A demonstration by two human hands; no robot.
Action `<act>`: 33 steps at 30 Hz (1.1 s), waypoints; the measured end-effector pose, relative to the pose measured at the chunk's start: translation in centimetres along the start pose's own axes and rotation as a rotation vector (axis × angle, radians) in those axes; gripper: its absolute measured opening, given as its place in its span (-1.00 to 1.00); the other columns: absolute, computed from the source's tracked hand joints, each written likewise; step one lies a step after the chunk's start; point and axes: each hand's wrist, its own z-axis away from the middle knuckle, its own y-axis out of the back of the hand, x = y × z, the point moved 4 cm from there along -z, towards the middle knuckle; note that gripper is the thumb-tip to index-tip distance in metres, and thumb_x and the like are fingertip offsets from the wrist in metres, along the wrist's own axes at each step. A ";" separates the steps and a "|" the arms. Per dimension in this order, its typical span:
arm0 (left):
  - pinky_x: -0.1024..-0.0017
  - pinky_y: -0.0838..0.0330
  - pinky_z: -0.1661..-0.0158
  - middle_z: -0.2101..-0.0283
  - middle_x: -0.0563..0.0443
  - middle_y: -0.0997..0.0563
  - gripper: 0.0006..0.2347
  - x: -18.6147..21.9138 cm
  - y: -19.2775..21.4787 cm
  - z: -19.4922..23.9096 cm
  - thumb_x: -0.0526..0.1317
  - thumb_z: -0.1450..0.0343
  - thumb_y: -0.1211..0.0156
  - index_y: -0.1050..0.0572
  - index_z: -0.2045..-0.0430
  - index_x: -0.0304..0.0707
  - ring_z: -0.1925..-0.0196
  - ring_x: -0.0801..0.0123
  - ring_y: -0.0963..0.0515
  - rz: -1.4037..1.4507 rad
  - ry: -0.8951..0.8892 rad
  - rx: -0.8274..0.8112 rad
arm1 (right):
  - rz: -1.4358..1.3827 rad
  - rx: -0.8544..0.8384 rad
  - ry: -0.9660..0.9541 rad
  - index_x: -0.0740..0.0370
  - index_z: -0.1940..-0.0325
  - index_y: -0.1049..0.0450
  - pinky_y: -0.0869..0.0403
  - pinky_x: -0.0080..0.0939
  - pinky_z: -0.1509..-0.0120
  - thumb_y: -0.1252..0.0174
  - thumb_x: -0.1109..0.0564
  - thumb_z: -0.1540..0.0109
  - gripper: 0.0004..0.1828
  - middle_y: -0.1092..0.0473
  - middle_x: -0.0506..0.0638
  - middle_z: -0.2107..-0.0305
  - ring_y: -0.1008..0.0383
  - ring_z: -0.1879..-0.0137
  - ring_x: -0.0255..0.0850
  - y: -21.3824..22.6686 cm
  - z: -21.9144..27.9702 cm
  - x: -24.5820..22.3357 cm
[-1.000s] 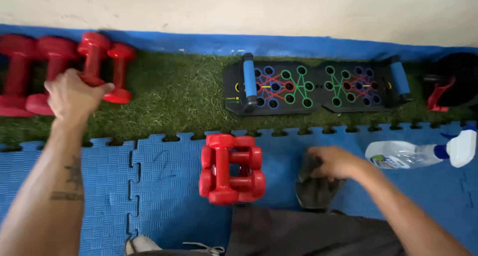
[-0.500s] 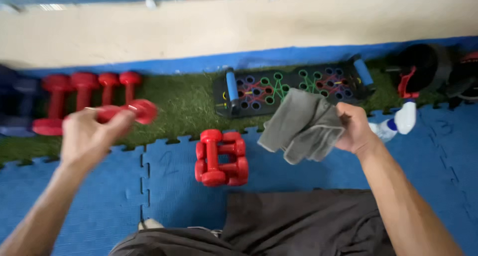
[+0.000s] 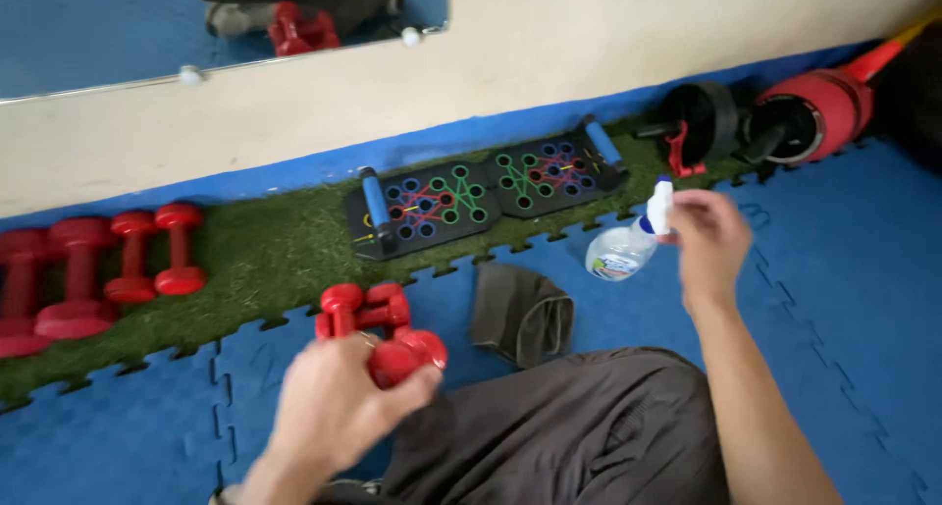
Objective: The person sits on a blue gym mat and cleans red dumbbells one by one. They spray a cleaning solution onto a cloth, wipe each dumbbell thoroughly, and place the cleaned items back on the mat. The process is repeated for several dumbbells.
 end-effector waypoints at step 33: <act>0.04 -0.56 0.54 -0.09 -0.22 -0.36 -0.75 2.3 -15.5 -4.8 -0.02 -0.50 -0.03 -0.35 0.01 -0.02 0.14 -0.07 -0.53 -0.050 -0.531 0.132 | 0.834 -1.385 0.294 0.02 0.18 -0.64 -0.48 -0.07 0.05 -0.15 0.14 -0.19 -0.81 -0.64 -0.14 0.24 -0.63 0.13 -0.13 -8.2 5.1 10.8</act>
